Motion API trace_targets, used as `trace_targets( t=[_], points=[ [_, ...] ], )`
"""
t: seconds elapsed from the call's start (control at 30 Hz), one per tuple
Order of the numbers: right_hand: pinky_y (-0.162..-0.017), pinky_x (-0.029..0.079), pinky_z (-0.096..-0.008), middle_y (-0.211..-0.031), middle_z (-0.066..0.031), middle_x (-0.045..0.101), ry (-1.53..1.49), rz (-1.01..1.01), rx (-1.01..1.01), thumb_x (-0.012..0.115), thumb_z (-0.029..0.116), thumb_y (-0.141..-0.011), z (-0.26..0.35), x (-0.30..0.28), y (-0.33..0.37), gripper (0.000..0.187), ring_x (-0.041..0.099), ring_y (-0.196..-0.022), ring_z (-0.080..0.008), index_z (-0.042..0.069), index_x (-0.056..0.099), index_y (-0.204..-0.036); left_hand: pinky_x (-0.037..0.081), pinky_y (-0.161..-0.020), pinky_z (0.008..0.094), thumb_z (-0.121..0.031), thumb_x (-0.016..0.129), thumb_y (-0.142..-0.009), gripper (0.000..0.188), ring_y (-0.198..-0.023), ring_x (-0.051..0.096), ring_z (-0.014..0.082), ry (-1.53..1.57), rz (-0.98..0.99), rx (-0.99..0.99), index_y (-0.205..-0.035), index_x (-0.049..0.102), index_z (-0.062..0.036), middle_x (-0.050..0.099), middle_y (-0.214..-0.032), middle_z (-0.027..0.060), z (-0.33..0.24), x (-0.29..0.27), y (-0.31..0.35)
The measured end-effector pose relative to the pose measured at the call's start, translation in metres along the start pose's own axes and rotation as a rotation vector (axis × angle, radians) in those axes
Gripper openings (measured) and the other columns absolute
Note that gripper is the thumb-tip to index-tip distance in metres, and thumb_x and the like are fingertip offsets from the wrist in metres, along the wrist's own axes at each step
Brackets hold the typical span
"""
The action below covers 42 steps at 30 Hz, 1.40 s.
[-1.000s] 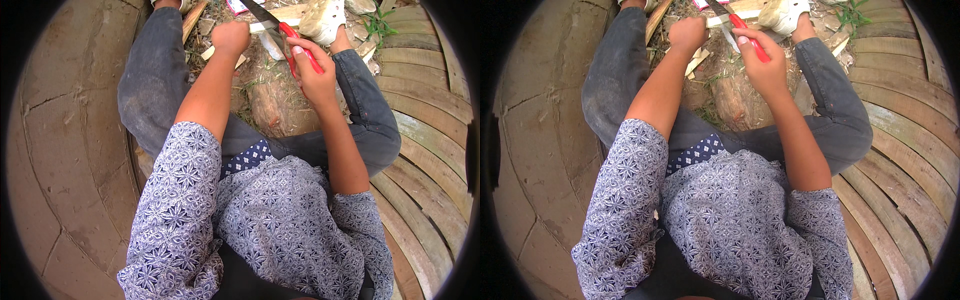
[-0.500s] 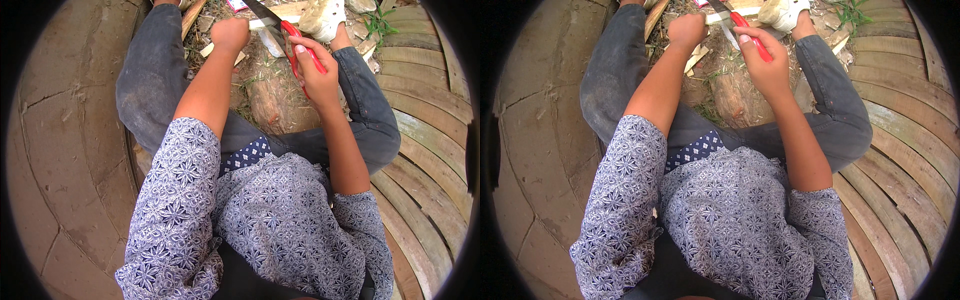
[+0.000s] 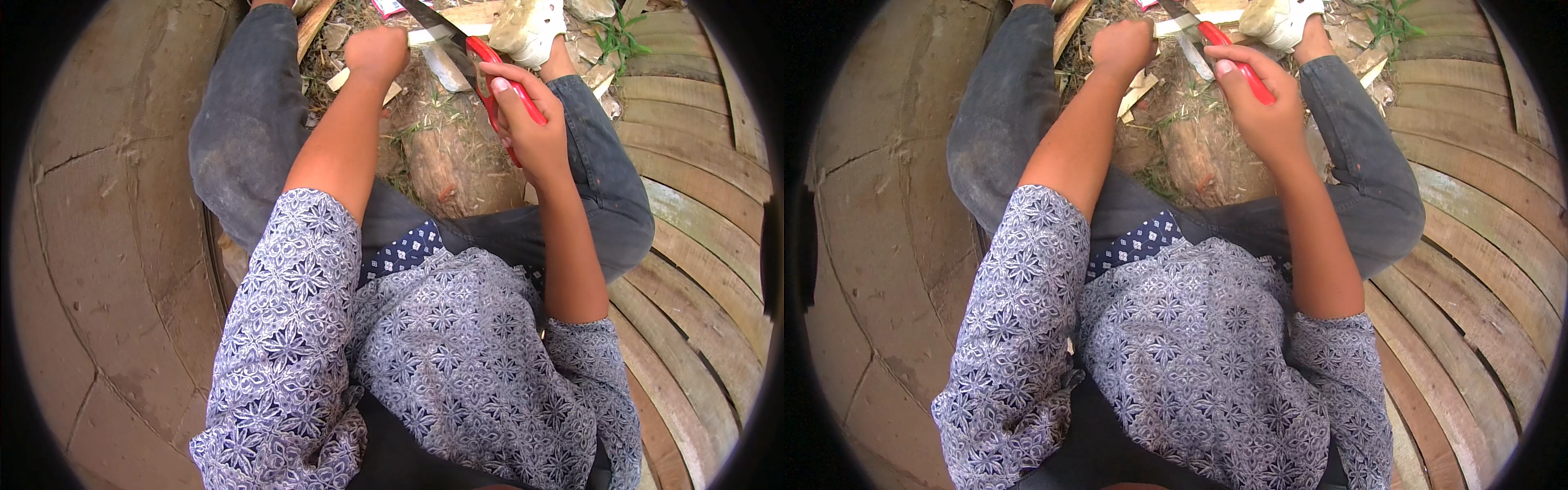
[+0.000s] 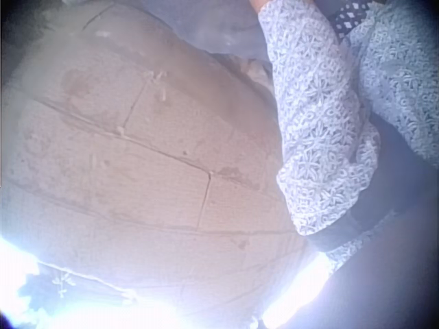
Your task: The person sits on the ground and uses a red-handled hand saw to cut a small piece of wood held between their feet. They repeatedly saw through the wood, producing small cut pieces and sawdust.
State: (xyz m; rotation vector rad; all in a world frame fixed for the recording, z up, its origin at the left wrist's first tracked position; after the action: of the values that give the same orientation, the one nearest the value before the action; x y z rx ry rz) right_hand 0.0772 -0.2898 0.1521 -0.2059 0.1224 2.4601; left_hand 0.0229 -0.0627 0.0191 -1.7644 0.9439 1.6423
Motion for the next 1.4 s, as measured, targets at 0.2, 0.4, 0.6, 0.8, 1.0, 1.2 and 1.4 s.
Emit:
trace_targets(
  t=[0.2, 0.4, 0.6, 0.8, 1.0, 1.2, 1.4],
  points=[
    [-0.068, 0.044, -0.0199, -0.087, 0.0005, 0.064, 0.120, -0.042, -0.013, 0.060, 0.014, -0.099, 0.010, -0.008, 0.034, 0.022, 0.056, -0.077, -0.0038, 0.004, 0.070, -0.116, 0.059, -0.074, 0.0451, -0.033, 0.066, -0.086, 0.026, -0.087, 0.073, 0.0313, -0.001, 0.025, 0.020, -0.102, 0.073, -0.0132, 0.075, -0.095, 0.0128, 0.001, -0.006, 0.001],
    [-0.080, 0.050, -0.0269, -0.100, -0.0067, 0.070, 0.055, -0.118, 0.323, 0.059, 0.014, -0.099, 0.038, -0.049, 0.121, 0.022, 0.064, -0.088, -0.0121, 0.004, 0.070, -0.115, 0.060, -0.072, 0.0446, -0.024, 0.065, -0.086, 0.021, -0.088, 0.074, 0.0298, -0.007, 0.032, 0.011, -0.101, 0.076, -0.0150, 0.076, -0.096, 0.0108, -0.002, -0.012, 0.004],
    [-0.062, 0.046, -0.0228, -0.084, 0.0001, 0.068, 0.034, -0.099, 0.004, 0.063, 0.020, -0.097, -0.013, 0.003, -0.015, 0.022, 0.057, -0.069, -0.0062, 0.005, 0.074, -0.109, 0.060, -0.073, 0.0439, -0.023, 0.065, -0.085, 0.021, -0.088, 0.074, 0.0297, 0.003, 0.035, 0.015, -0.101, 0.076, -0.0156, 0.076, -0.098, 0.0105, -0.002, -0.003, -0.002],
    [-0.070, 0.047, -0.0218, -0.091, 0.0001, 0.068, 0.013, -0.087, -0.064, 0.063, 0.018, -0.097, -0.026, 0.010, -0.034, 0.021, 0.057, -0.077, -0.0056, 0.006, 0.073, -0.111, 0.059, -0.077, 0.0456, -0.033, 0.064, -0.085, 0.027, -0.089, 0.073, 0.0324, -0.002, 0.042, 0.022, -0.103, 0.075, -0.0156, 0.075, -0.097, 0.0130, 0.002, -0.011, -0.001],
    [-0.072, 0.047, -0.0222, -0.099, -0.0025, 0.068, 0.020, -0.135, -0.023, 0.061, 0.014, -0.099, -0.047, 0.004, 0.041, 0.020, 0.058, -0.080, -0.0063, 0.004, 0.070, -0.114, 0.058, -0.082, 0.0443, -0.023, 0.063, -0.086, 0.025, -0.097, 0.072, 0.0302, 0.037, 0.148, 0.000, -0.104, 0.076, -0.0118, 0.074, -0.106, 0.0135, -0.002, -0.025, -0.004],
    [-0.051, 0.037, -0.0194, -0.082, -0.0011, 0.063, -0.040, -0.073, 0.143, 0.062, 0.017, -0.099, 0.006, -0.046, 0.117, 0.022, 0.050, -0.057, -0.0031, 0.004, 0.068, -0.115, 0.056, -0.086, 0.0456, -0.016, 0.058, -0.085, 0.027, -0.102, 0.071, 0.0329, 0.114, 0.196, -0.081, -0.103, 0.075, -0.0055, 0.072, -0.109, 0.0183, 0.002, -0.039, -0.001],
    [-0.048, 0.035, -0.0194, -0.075, 0.0005, 0.060, -0.028, -0.121, 0.122, 0.063, 0.020, -0.099, 0.005, -0.035, 0.098, 0.024, 0.048, -0.054, -0.0030, 0.004, 0.068, -0.115, 0.056, -0.088, 0.0458, -0.019, 0.056, -0.087, 0.030, -0.104, 0.070, 0.0335, 0.147, 0.189, -0.042, -0.106, 0.074, -0.0053, 0.071, -0.111, 0.0194, 0.001, -0.038, -0.003]
  ],
)
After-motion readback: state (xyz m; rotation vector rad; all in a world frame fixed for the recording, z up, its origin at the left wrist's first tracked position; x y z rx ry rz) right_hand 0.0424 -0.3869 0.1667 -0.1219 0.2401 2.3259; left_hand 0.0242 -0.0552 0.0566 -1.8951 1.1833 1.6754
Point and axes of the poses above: each hand's wrist, its own y-axis away from the middle knuckle, its own x-axis out of the palm, z = x × y, the point moved 1 cm from there along -y, towards the middle knuckle
